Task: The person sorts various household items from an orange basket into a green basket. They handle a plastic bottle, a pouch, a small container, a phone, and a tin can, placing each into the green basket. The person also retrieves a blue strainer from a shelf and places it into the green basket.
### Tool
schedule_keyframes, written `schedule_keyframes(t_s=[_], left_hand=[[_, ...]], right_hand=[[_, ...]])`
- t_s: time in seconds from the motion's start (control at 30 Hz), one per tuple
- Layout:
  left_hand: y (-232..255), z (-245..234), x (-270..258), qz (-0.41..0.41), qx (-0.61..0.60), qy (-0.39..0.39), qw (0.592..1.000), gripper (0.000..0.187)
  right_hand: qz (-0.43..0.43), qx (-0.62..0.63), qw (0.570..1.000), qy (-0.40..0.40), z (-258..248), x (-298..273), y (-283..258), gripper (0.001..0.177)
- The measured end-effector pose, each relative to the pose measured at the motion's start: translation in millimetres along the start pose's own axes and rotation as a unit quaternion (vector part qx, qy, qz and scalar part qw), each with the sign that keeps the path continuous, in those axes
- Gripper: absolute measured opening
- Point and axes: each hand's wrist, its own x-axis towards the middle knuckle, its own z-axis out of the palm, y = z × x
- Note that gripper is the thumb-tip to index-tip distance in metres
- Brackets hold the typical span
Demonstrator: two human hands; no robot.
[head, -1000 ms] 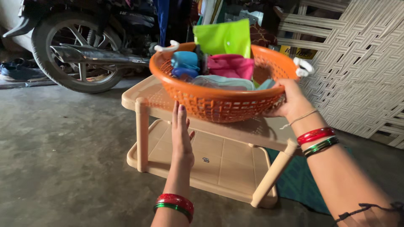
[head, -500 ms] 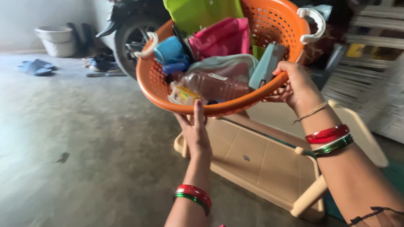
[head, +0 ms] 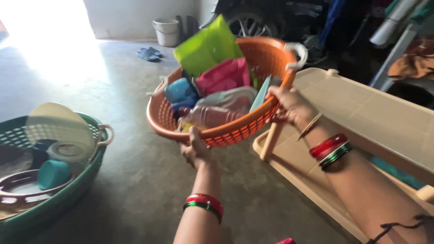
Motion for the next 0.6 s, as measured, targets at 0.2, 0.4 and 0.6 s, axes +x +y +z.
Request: schedule_keyframes(t_s=[0.2,0.4,0.6], left_hand=[[30.6,-53.7,37.5,0.056,0.192,0.067,0.977,0.047],[-1.8,-81.6,56.0,0.01,0.14,0.043,0.989,0.06],[-41.5,-78.7,72.4,0.088,0.214,-0.014,0.973,0.086]], right_hand=[[0.3,0.041,0.953,0.028,47.2,61.6,129.3,0.034],[0.377,0.087,0.922,-0.012,28.9,75.6,225.1,0.024],[0.362,0.137,0.922,0.01,-16.8,96.4,260.5,0.02]])
